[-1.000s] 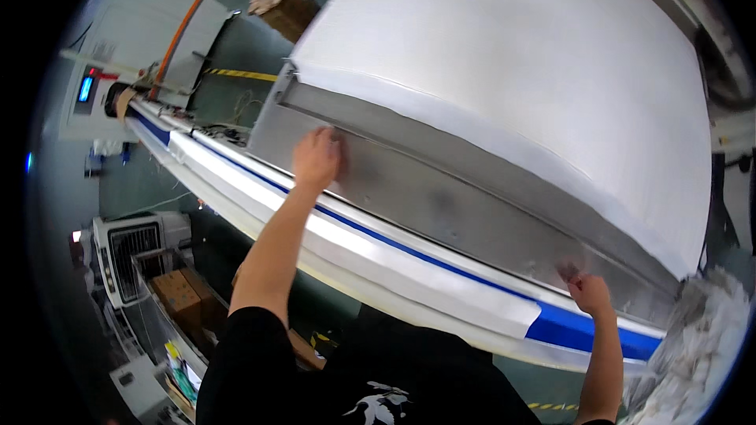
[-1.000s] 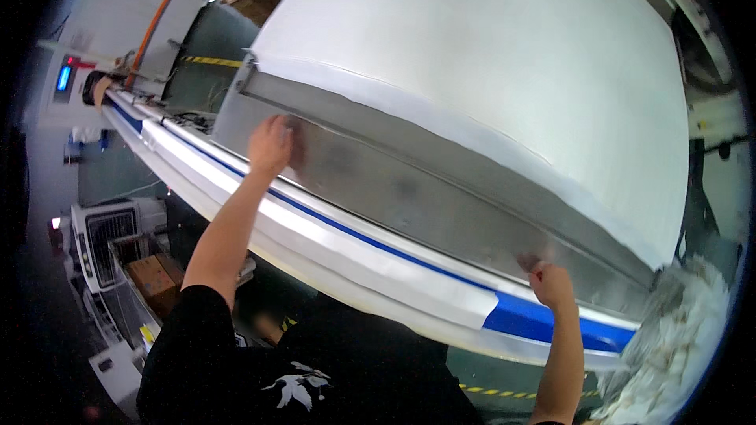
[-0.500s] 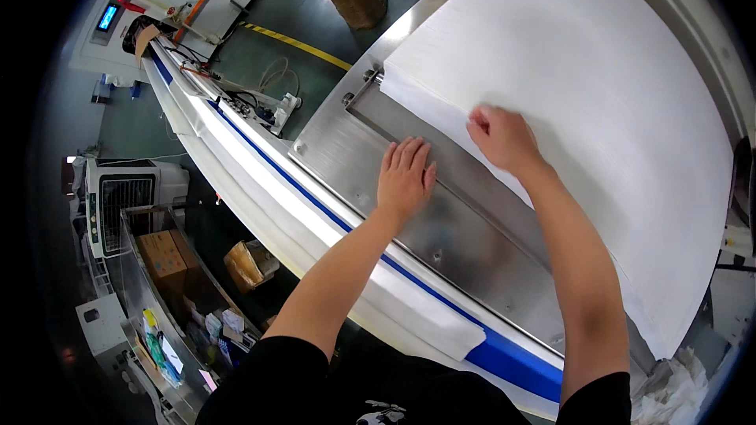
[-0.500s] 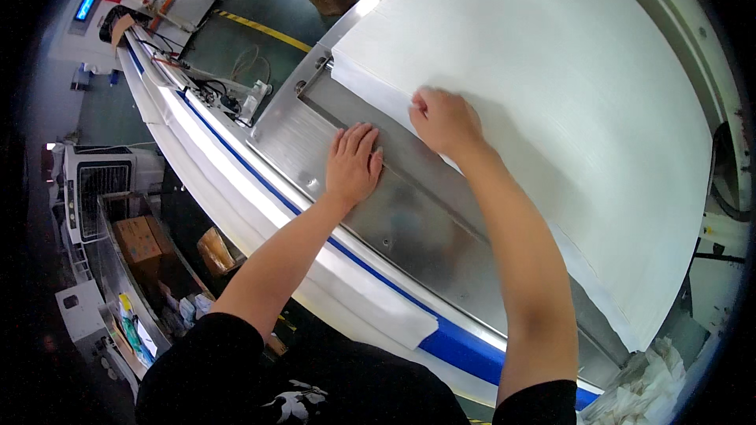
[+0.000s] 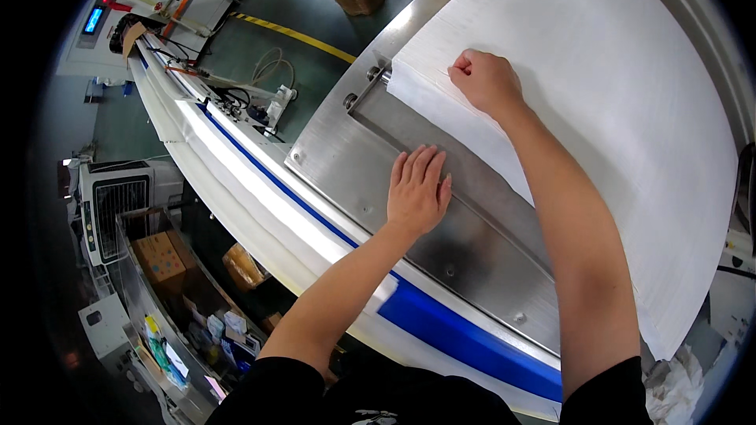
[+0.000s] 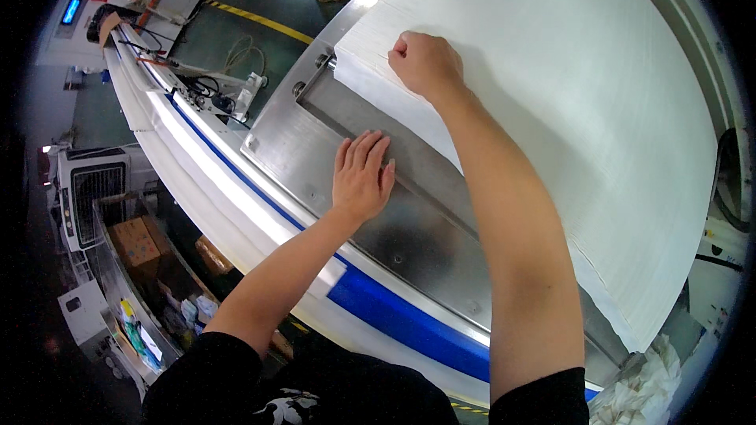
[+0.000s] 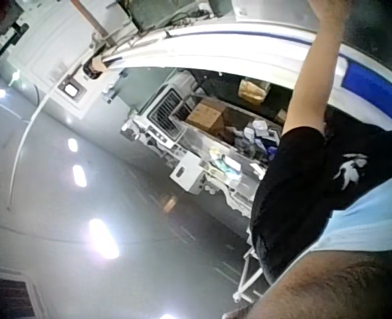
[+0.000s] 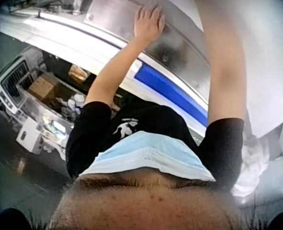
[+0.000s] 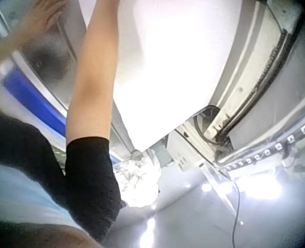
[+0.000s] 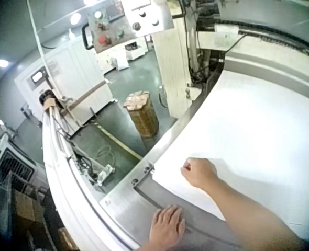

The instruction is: The person repeatedly picks up individual white sheets from a stack and feeds them into a large industrial machine. They align each sheet by hand before inserting it into the machine's input slot.

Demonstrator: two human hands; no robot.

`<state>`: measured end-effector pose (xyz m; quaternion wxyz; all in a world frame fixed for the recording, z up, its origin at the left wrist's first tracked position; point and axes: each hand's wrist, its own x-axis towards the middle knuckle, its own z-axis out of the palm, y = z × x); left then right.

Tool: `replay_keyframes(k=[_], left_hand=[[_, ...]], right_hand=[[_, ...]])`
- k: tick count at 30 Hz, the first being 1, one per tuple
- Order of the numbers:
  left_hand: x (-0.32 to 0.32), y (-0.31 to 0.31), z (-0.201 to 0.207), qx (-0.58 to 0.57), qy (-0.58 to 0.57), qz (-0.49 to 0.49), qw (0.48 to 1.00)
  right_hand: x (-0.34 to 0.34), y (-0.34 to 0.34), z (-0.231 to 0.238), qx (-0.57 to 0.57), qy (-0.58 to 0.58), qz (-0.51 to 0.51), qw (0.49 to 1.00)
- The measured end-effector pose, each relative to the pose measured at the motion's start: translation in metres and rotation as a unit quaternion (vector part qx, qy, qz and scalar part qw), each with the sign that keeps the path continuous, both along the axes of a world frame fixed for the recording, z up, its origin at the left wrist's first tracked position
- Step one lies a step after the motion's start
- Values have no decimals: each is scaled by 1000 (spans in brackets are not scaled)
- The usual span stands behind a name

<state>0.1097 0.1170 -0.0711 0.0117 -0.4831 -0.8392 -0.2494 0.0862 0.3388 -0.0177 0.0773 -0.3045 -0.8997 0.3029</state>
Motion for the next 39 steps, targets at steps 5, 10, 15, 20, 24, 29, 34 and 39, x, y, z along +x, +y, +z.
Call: replay_keyframes(k=[5, 10, 15, 20, 24, 29, 34, 39], left_hand=[[-43, 26, 13, 61, 22, 28, 998], [-101, 59, 21, 79, 158, 7, 984], [-116, 62, 14, 73, 182, -34, 980], [-117, 59, 11, 80, 176, -36, 980], [-117, 53, 11, 91, 177, -31, 980], [-111, 40, 15, 94, 178, -16, 979], [-124, 34, 31, 46, 207, -115, 970], [-151, 28, 49, -101, 185, -204, 956]], right_hand=[[3, 2, -6, 36, 7, -23, 999], [2, 0, -9, 75, 28, -23, 996], [4, 4, -12, 85, 40, -18, 995], [4, 4, -10, 81, 24, -19, 996], [3, 3, -6, 61, 4, -18, 998], [5, 2, -2, 48, 5, -16, 999], [34, -11, 5, -14, 89, 8, 996], [155, -61, 12, 86, -39, -83, 992]])
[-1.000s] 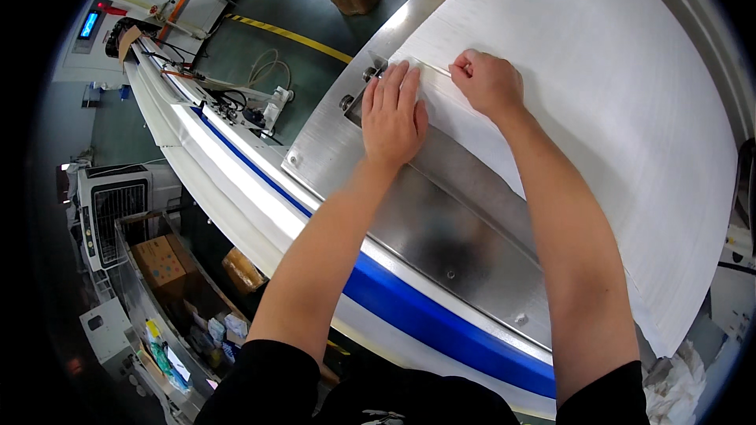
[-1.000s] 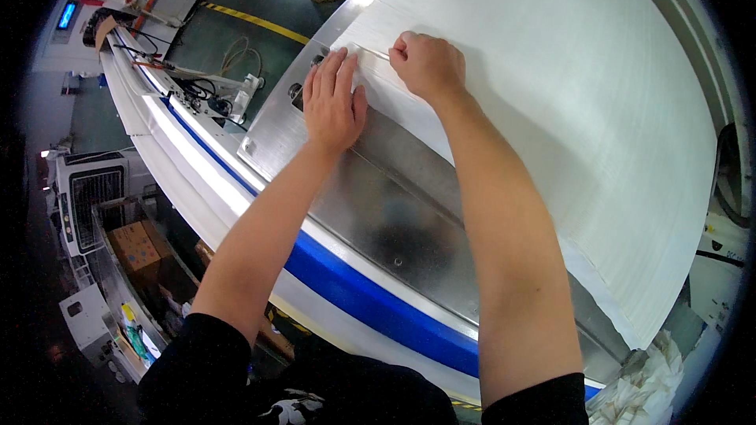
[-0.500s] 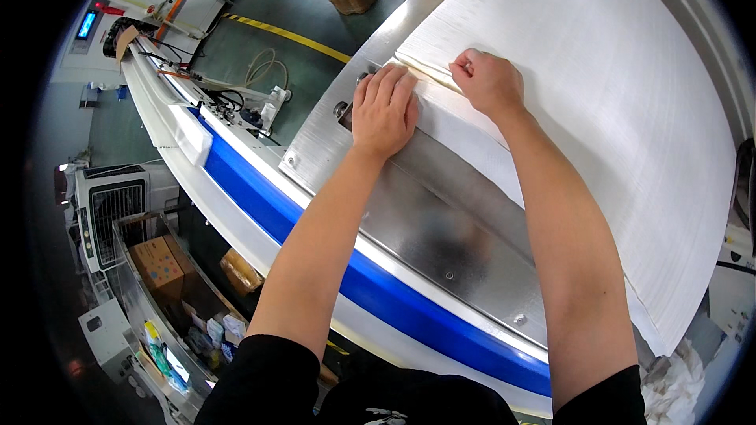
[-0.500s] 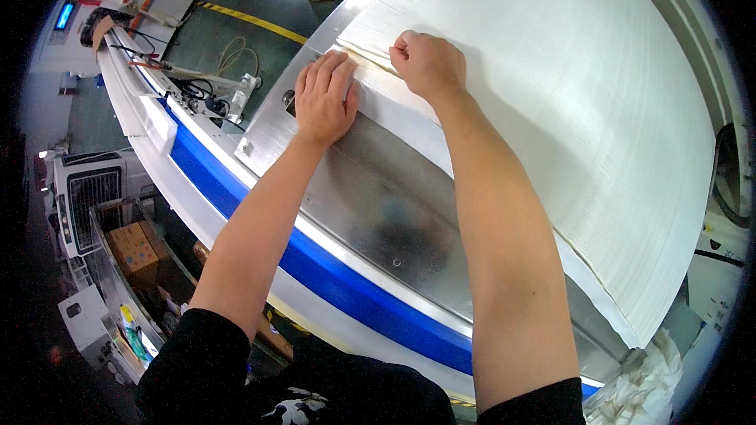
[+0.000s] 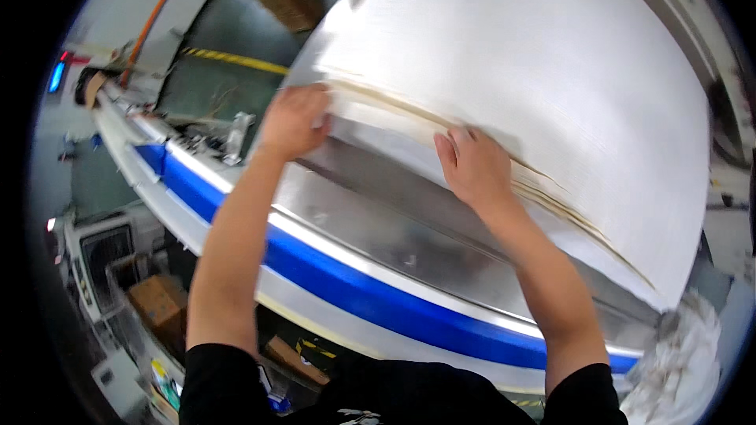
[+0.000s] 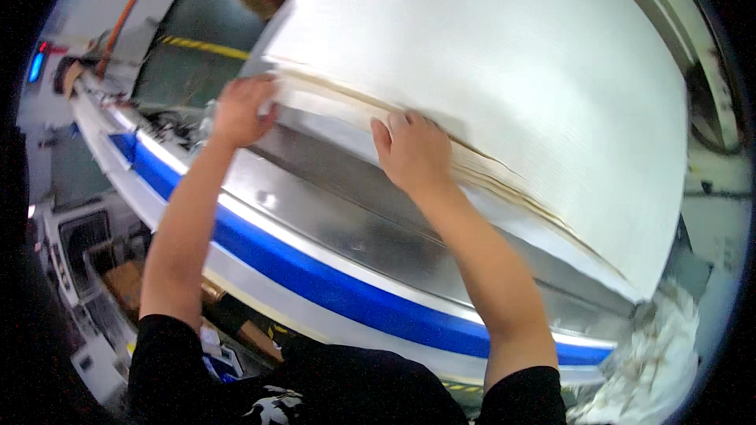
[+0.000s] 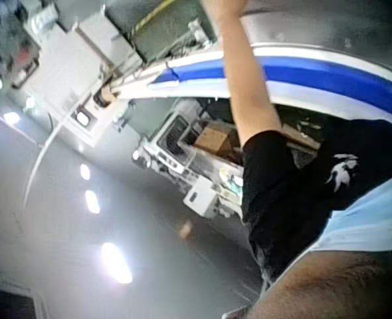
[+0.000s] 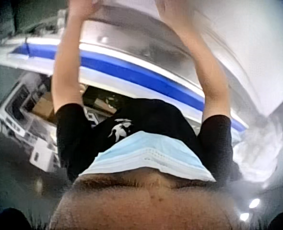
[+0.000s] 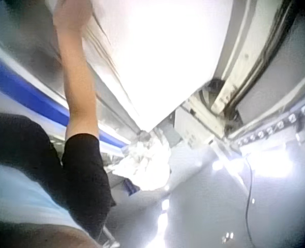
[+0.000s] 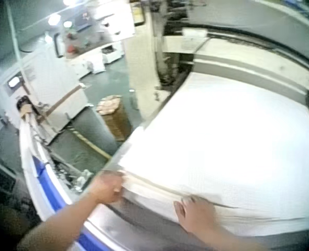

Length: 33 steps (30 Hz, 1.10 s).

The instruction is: The person repeatedly picks up individual white sheets from a stack and feeds them into a large industrial machine. They align each sheet by hand before inserting it into the machine's input slot.

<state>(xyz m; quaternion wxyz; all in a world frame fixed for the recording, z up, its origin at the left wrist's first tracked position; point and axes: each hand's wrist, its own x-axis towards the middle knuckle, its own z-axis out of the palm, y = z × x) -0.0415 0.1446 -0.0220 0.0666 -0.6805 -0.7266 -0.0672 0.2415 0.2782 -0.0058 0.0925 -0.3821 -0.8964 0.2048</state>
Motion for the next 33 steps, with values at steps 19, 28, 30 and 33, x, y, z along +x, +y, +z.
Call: replay_keyframes(k=[19, 28, 30, 33], left_hand=[[-39, 80, -51, -305, 247, 64, 918], [-40, 77, -48, -255, 168, 152, 940], [-41, 68, -41, -244, 152, 170, 942], [-48, 52, -32, -251, 269, 134, 920]], right_hand=[[651, 108, 3, -10, -387, -396, 832], [824, 130, 24, -96, -480, -358, 795], [824, 132, 15, -99, -483, -362, 791], [810, 136, 7, -86, -504, -408, 756]])
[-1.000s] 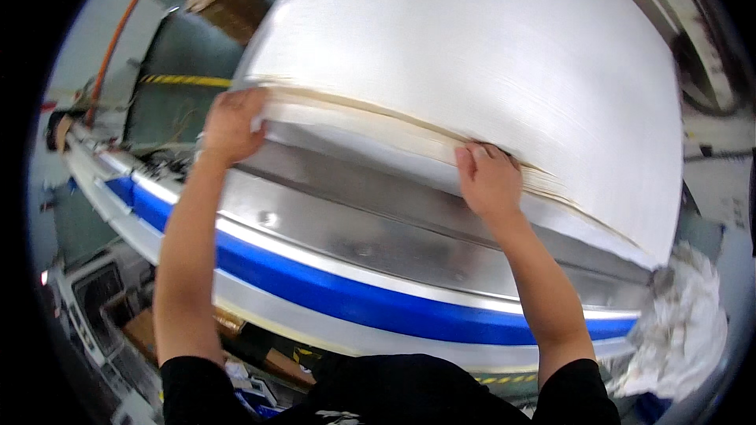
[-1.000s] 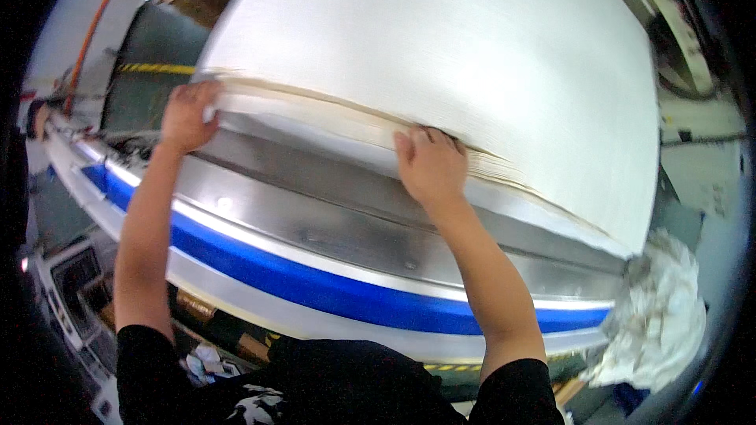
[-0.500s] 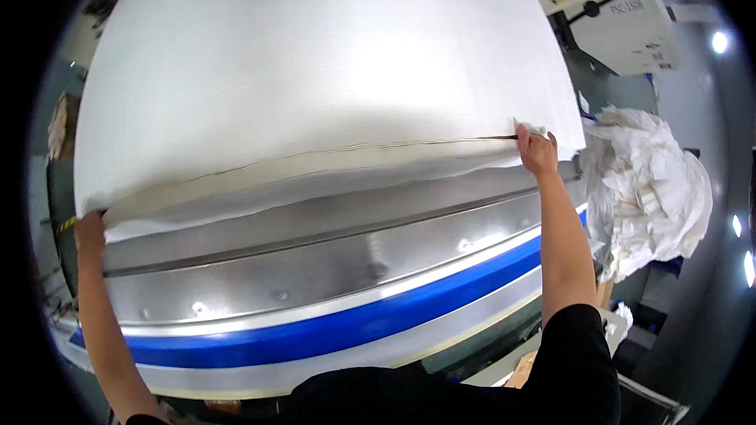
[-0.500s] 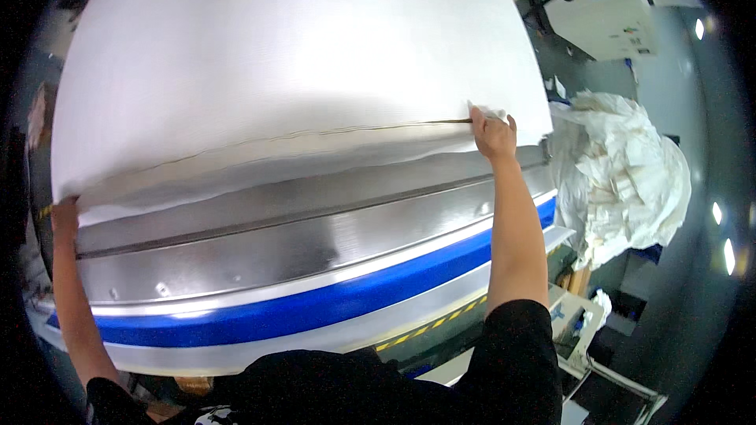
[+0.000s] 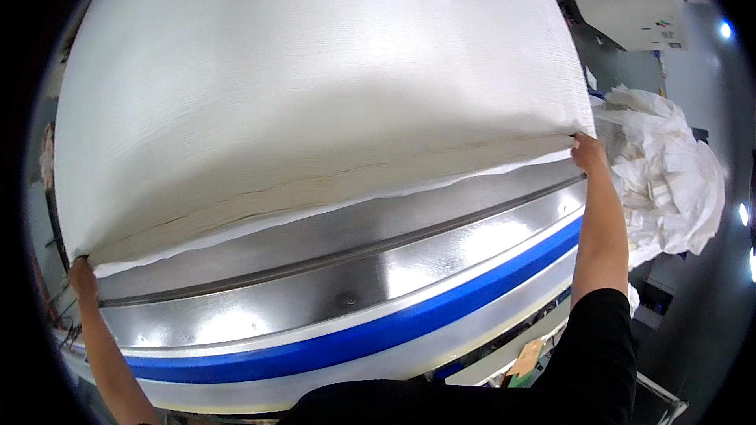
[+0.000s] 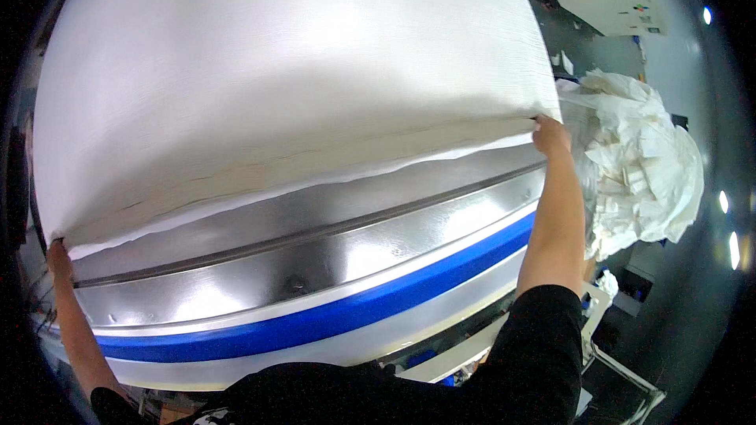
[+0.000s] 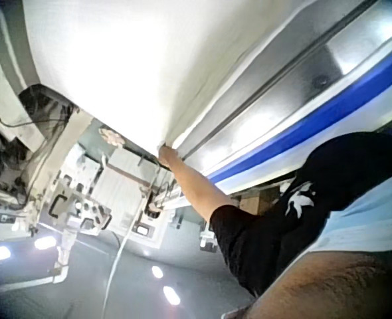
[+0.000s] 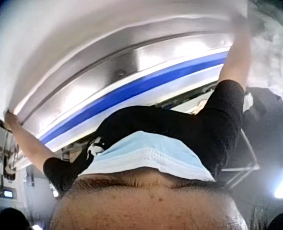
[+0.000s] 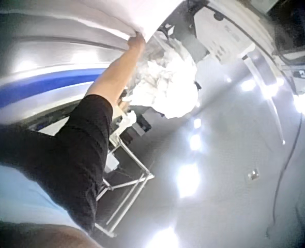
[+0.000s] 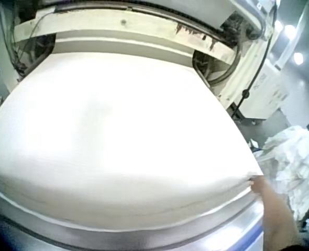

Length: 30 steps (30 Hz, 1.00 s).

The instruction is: The person repeatedly picks up individual white sheets from a stack and feeds them into a large industrial machine. They align each sheet by hand before inserting it into the machine's input slot.

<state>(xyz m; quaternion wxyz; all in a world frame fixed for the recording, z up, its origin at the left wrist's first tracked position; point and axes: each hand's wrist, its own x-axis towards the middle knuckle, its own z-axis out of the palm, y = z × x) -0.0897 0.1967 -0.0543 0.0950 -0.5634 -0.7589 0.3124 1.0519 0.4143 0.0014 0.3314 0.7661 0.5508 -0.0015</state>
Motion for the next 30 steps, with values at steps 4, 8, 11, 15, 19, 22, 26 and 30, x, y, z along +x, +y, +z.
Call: replay_keyframes(k=[4, 8, 11, 15, 19, 22, 26, 30], left_hand=[[-1, -9, 25, -42, 44, -14, 998], [68, 22, 62, -86, -29, -15, 996], [70, 17, 98, -36, -22, 49, 998], [67, -6, 147, -30, -26, -2, 999], [79, -38, 170, -94, -65, 23, 993], [87, -94, 164, -148, -67, 3, 987], [80, -181, 128, -289, -50, 27, 956], [118, -204, 98, -464, -8, 40, 885]], right_hand=[[18, -5, -7, 25, -13, 29, 999], [4, -10, 50, 3, -13, 37, 999], [36, -14, 75, 71, 4, 77, 995], [102, -29, 114, 73, 35, 159, 984], [105, -69, 133, 21, 27, 135, 990], [135, -121, 130, -21, 24, 224, 974], [74, -160, 113, -163, 5, 176, 971], [92, -205, 90, -250, -57, 213, 943]])
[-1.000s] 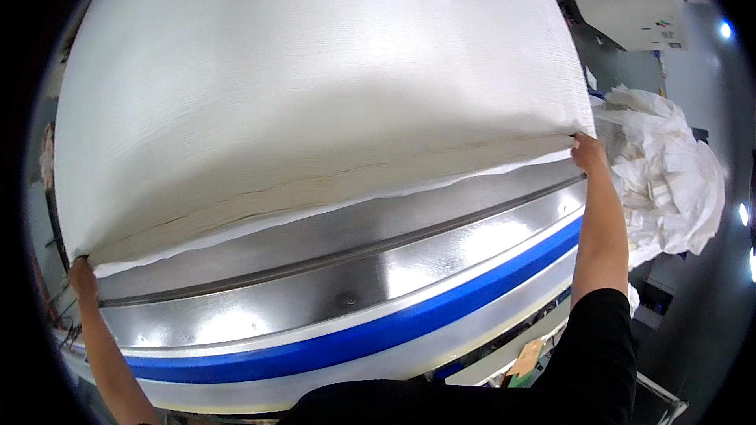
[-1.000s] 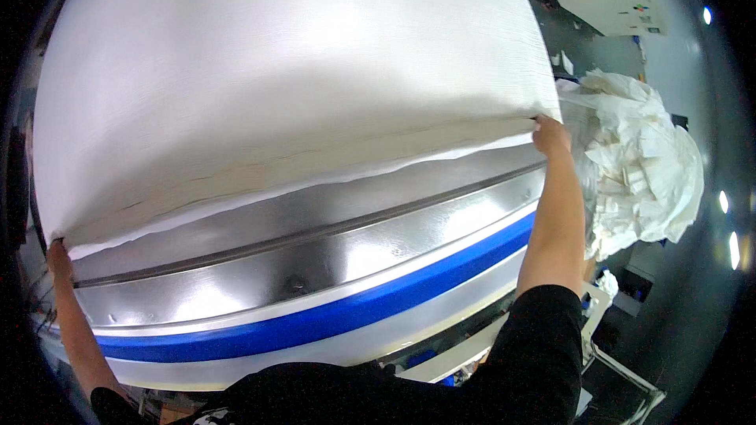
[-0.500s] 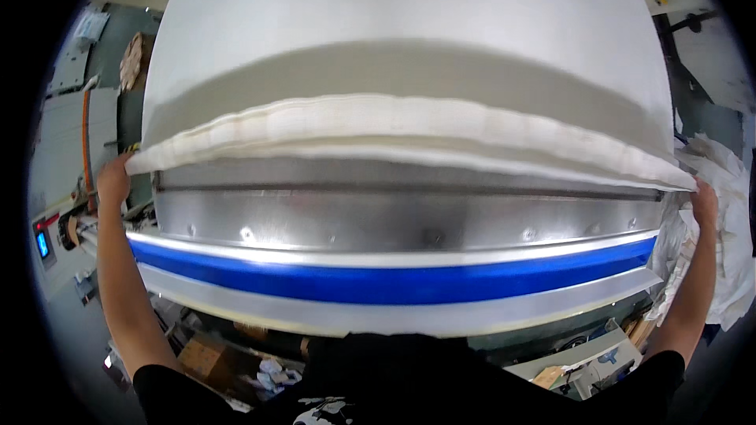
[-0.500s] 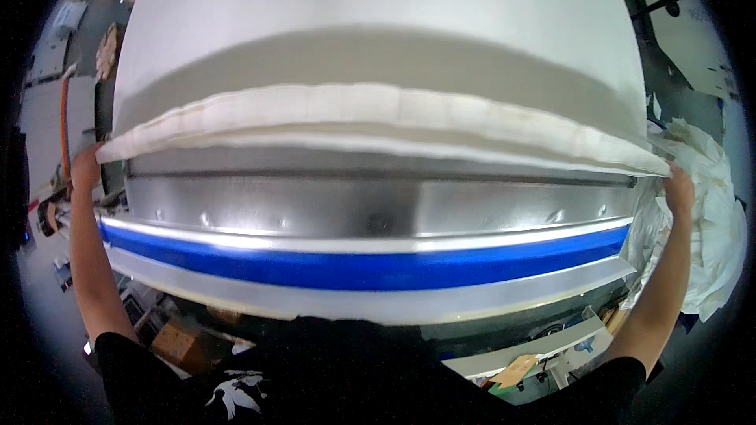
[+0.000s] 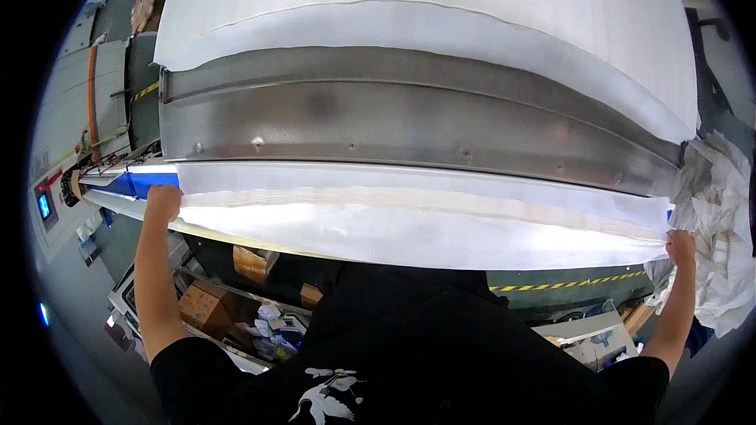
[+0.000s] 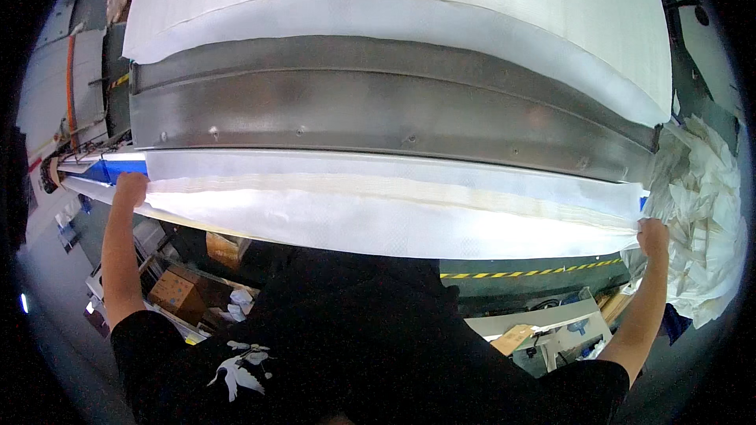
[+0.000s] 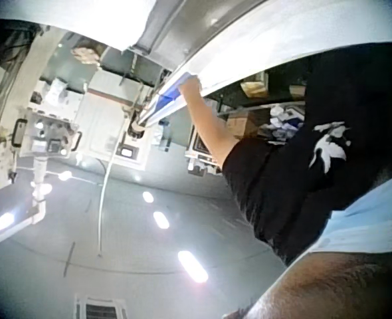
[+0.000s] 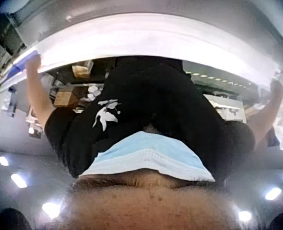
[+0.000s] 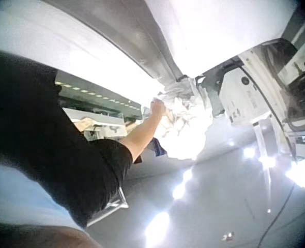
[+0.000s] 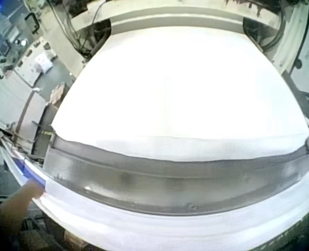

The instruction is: The person repeatedly picks up individual white sheets from a stack and feeds them into a large industrial machine. They align each sheet by hand before inserting it into the machine's input slot.

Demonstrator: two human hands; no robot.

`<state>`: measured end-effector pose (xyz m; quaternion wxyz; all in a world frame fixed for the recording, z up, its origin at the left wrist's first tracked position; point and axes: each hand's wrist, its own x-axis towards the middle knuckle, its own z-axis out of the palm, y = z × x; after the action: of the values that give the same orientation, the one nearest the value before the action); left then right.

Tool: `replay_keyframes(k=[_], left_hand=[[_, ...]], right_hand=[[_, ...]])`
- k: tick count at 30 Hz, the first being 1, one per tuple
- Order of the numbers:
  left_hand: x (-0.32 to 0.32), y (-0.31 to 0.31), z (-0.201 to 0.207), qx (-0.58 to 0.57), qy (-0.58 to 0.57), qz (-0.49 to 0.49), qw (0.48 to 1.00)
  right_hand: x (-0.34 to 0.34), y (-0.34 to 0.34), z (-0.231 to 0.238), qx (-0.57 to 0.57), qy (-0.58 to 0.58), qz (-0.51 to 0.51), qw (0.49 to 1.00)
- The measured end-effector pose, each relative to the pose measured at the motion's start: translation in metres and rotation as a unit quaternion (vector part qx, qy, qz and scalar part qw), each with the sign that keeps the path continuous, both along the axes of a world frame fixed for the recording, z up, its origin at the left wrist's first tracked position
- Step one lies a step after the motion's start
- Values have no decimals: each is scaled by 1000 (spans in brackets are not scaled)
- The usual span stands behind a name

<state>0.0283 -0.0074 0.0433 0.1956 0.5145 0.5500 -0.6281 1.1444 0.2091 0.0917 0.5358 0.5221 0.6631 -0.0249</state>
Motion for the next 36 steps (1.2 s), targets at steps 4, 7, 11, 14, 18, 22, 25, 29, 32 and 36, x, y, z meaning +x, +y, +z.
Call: replay_keyframes(k=[4, 7, 11, 14, 18, 22, 25, 29, 32, 36], left_hand=[[3, -13, -29, -38, 12, -19, 999], [7, -13, -34, -2, 9, 12, 1000], [15, -6, -47, -2, 30, 91, 995], [3, -13, -42, 52, 49, 107, 992], [-15, 0, -13, 103, 152, 187, 965], [-27, 16, 17, 267, 196, 241, 912], [-3, 34, 20, 413, 139, 242, 867], [9, -1, -30, 497, 14, 262, 827], [55, -15, -28, 485, -30, 276, 829], [91, -1, -33, 493, -45, 262, 828]], right_hand=[[10, -28, -21, -53, -40, 19, 998], [9, -33, -36, -53, -44, 1, 998], [50, -51, -56, -55, -82, 51, 994], [59, -53, -64, -11, 6, 27, 1000], [59, -52, -68, -17, 24, 43, 999], [52, -59, -69, -28, 20, 29, 999], [51, -66, -72, -96, -10, -9, 995], [39, -60, -87, -138, 47, -65, 987], [-78, -27, -75, -165, 117, -252, 946], [-139, -15, -64, -240, 141, -230, 933]])
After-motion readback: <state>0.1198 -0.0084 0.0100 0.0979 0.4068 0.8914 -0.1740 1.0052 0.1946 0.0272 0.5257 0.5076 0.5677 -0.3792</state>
